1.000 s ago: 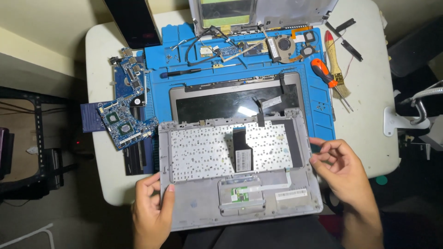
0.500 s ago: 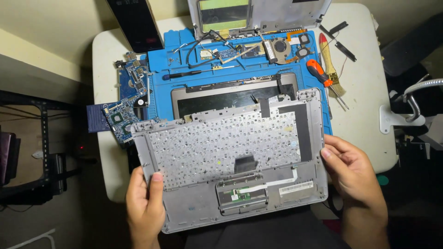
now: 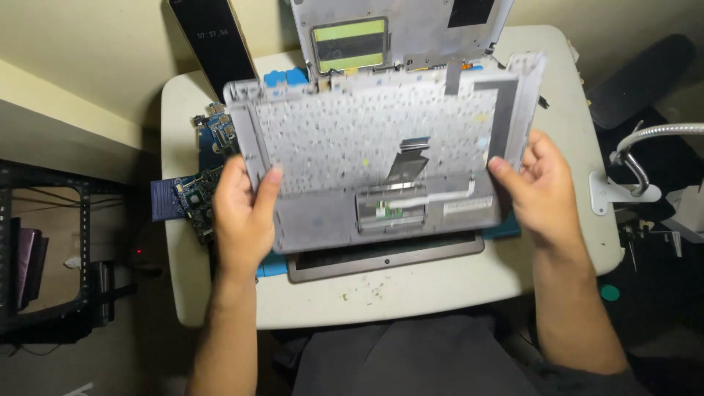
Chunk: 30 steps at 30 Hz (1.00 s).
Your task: Disassembling a laptop by removing the keyboard bezel and screen bezel using a prying tool.
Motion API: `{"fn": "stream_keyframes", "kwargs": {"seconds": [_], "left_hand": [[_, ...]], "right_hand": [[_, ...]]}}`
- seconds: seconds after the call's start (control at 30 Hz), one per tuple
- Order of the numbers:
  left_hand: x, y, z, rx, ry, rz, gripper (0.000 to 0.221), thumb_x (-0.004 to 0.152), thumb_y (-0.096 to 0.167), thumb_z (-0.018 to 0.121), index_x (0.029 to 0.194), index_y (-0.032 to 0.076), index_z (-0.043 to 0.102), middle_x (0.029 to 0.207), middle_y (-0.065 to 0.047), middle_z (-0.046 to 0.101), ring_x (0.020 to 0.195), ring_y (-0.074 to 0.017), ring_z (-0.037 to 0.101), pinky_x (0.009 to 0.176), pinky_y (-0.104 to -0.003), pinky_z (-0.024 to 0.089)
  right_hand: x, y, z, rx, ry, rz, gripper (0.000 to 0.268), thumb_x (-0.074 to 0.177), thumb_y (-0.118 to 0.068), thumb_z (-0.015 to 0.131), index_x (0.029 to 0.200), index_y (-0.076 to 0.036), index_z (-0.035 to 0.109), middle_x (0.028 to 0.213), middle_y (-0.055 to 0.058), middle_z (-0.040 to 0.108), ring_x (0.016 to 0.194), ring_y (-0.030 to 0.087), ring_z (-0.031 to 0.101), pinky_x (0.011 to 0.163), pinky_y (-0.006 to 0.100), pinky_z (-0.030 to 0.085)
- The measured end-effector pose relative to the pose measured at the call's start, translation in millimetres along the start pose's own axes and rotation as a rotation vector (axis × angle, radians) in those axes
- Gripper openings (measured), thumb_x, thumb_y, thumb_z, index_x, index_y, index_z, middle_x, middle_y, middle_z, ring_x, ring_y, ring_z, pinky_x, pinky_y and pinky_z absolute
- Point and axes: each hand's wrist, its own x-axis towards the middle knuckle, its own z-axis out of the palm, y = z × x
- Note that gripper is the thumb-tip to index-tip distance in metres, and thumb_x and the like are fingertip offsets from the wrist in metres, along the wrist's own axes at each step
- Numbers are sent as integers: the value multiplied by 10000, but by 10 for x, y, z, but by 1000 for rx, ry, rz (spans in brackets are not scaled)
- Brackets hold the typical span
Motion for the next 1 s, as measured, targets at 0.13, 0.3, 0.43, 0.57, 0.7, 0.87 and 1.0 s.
{"fn": "stream_keyframes", "kwargs": {"seconds": [0.13,0.3,0.43,0.57,0.7,0.87,1.0], "left_hand": [[655,102,210,238,66,123,177,1071,196,661,1049,57,553,761,22,537,523,-23,365,460,-233,218],[1547,-54,589,356,332,583,215,984,103,750,1148,73,614,920,-67,505,633,-159,522,561,-296,458],[1829,-292,863,396,386,602,195,963,163,729,1029,71,569,892,-63,533,689,-210,549,616,-356,448],[1906,-653,1070,368,401,480,408,1002,189,759,1363,123,582,1039,-45,609,805,-186,604,721,-338,529],[1891,-804,1192,367,395,461,417,973,135,792,1335,48,604,1154,-57,616,804,-180,580,753,-326,559],[1883,-995,1235,385,444,445,437,951,116,807,1339,80,608,1135,-46,630,871,-183,640,775,-322,591],[1884,-1094,1210,396,457,391,445,929,110,819,1322,72,613,1130,-41,642,899,-162,655,748,-291,661]], "right_hand": [[733,-81,-167,-95,13,-274,395,1013,-48,668,1378,-7,522,1297,165,674,1164,196,677,1032,302,566],[1675,-173,-241,-244,208,-701,286,968,163,692,1192,-8,641,1092,137,747,984,213,748,861,310,603],[2153,38,-351,-240,399,-624,236,926,85,824,1008,-72,668,924,17,687,841,102,672,710,277,574],[2151,83,-312,-224,291,-643,262,927,138,726,1113,-40,677,1115,107,806,1004,173,773,824,280,609],[2238,284,-341,-130,332,-497,390,874,127,725,1205,-79,715,1105,75,825,988,136,798,866,270,633],[2220,318,-289,-116,323,-467,383,888,121,680,1210,-81,722,1095,49,813,973,111,772,865,242,605],[2245,398,-263,-95,329,-454,379,882,108,692,1208,-82,732,1052,25,806,934,95,757,846,240,622]]}}
